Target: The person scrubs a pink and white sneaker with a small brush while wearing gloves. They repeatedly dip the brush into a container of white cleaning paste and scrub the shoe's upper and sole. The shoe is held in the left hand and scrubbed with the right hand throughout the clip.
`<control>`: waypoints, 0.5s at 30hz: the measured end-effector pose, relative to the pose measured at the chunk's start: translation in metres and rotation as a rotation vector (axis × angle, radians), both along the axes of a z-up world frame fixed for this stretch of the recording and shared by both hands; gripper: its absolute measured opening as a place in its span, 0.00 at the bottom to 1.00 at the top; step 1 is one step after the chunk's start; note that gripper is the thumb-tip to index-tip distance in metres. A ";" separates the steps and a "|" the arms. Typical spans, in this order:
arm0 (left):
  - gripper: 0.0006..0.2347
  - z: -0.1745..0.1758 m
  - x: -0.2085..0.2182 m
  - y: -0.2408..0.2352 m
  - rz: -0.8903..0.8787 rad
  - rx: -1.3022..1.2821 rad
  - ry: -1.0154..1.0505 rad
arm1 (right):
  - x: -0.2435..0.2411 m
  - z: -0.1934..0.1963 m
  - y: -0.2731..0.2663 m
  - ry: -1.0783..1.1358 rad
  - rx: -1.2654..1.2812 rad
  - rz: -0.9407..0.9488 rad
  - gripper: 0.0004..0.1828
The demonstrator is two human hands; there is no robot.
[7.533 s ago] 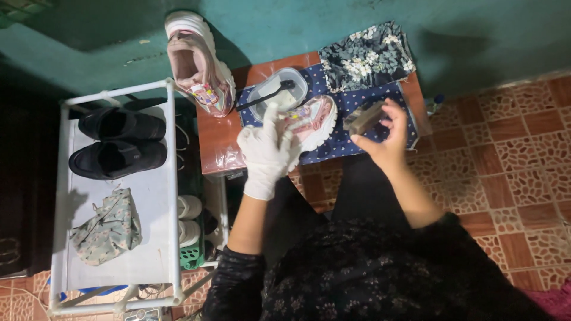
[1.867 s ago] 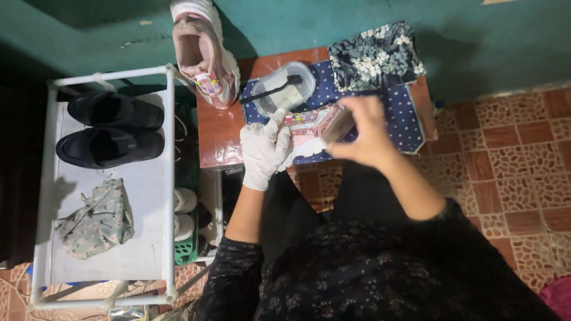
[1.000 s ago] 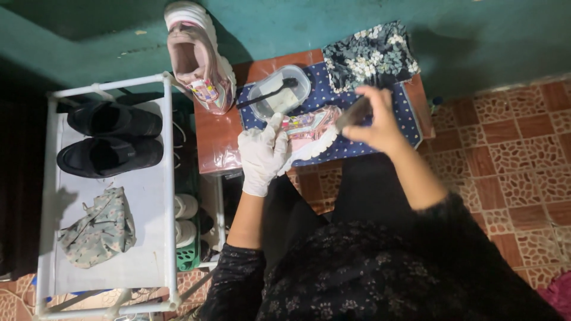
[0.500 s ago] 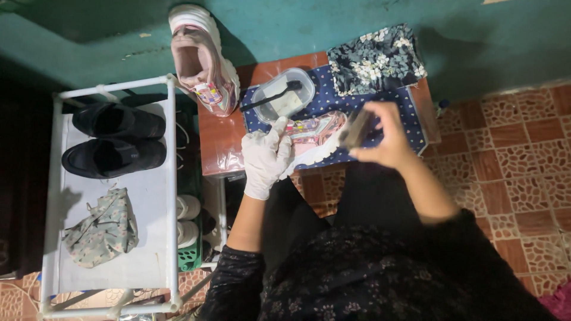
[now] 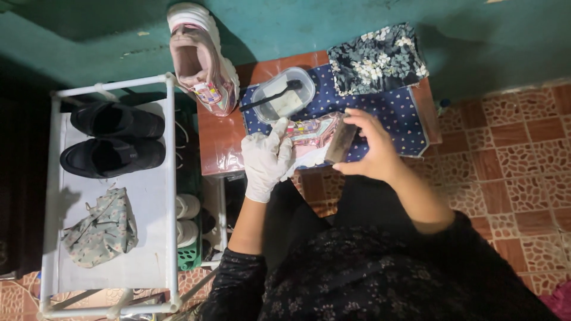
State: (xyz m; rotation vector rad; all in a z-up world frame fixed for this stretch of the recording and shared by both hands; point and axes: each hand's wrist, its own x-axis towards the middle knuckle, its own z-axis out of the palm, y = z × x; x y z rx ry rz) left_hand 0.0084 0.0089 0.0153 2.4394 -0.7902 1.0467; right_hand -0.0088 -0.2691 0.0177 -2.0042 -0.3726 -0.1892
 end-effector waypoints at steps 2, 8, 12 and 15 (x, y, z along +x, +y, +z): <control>0.15 0.008 -0.004 -0.006 0.034 -0.056 0.050 | 0.017 -0.013 -0.013 0.029 0.090 -0.058 0.54; 0.19 0.022 -0.011 -0.016 0.073 -0.128 0.065 | 0.006 -0.022 -0.003 -0.104 0.072 -0.083 0.52; 0.19 0.016 -0.011 -0.017 0.081 -0.133 0.042 | 0.025 -0.027 -0.029 -0.030 0.158 -0.323 0.48; 0.19 0.013 -0.012 -0.012 0.078 -0.142 0.065 | 0.034 -0.031 -0.064 0.056 0.255 -0.546 0.43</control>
